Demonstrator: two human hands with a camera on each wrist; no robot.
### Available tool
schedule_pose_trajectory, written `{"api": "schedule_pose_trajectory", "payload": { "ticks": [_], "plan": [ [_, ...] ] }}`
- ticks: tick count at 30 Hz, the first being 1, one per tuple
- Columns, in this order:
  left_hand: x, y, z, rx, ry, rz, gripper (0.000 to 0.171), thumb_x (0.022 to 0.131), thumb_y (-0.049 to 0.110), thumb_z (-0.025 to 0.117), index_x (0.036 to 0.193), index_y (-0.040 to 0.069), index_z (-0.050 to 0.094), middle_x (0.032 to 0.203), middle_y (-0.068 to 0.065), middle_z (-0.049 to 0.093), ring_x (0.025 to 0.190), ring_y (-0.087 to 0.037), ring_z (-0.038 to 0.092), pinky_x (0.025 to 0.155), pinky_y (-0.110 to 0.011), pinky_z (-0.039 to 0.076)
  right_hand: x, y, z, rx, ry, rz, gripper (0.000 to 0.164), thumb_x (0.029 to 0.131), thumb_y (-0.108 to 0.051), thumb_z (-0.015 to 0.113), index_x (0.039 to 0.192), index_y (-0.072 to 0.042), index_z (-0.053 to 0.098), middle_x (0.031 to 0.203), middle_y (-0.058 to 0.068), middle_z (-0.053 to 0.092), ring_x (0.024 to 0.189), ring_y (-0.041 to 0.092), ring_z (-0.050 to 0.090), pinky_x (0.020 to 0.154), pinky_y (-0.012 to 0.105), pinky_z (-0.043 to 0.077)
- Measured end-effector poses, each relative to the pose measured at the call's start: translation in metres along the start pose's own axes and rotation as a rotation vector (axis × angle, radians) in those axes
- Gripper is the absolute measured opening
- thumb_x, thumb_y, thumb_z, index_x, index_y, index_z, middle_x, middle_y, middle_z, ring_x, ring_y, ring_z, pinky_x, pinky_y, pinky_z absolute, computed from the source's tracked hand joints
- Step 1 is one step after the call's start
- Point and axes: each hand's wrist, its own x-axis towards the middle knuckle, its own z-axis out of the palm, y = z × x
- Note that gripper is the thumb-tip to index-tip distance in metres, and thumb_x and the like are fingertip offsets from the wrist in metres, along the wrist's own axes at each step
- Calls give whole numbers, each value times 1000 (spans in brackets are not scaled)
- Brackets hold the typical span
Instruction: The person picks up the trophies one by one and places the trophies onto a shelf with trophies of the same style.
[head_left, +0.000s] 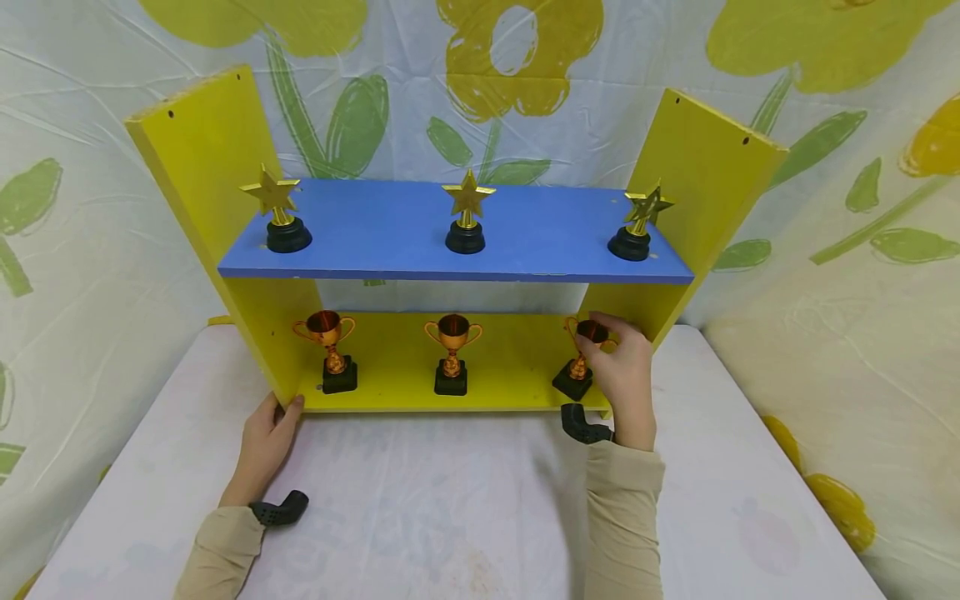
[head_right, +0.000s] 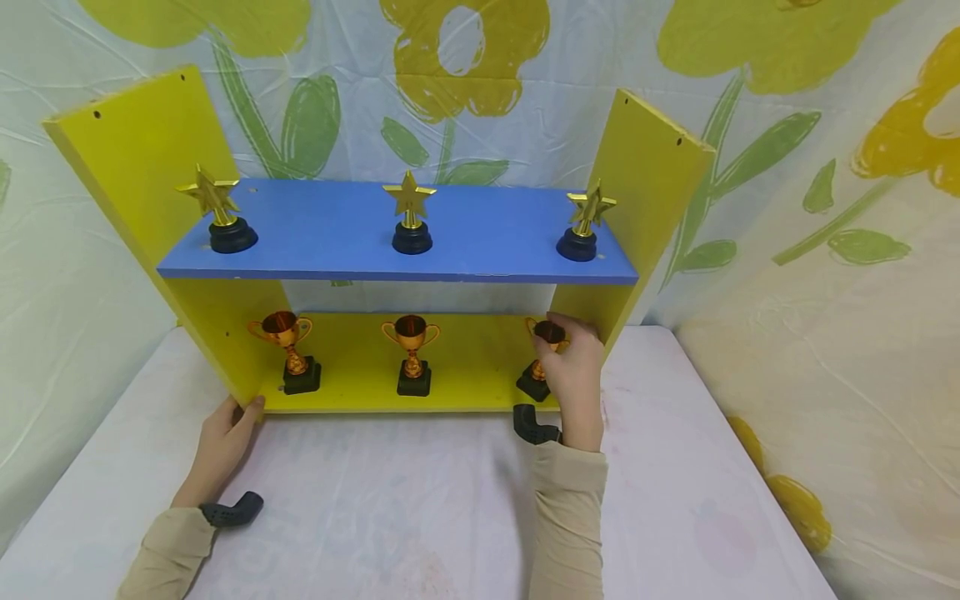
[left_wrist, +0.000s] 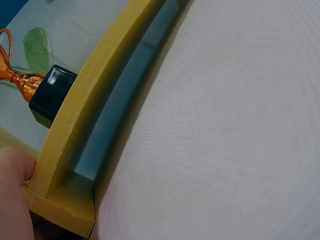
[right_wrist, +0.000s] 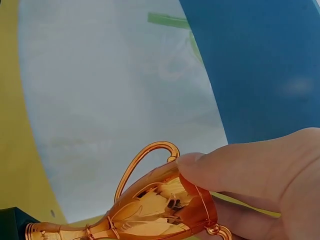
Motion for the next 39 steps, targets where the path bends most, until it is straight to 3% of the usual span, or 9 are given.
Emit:
{"api": "schedule_pose_trajectory", "payload": {
  "ticks": [39],
  "plan": [
    [0,-2,0,-3,0,2,56,104,40,46,139,-4,46,141,-26,49,132,-42,44,109,-60,33,1,3,4,-2,13,-125,31,89,6,62,118,0,71,121,21,66,113,38,57,98,52,45]
  ]
}}
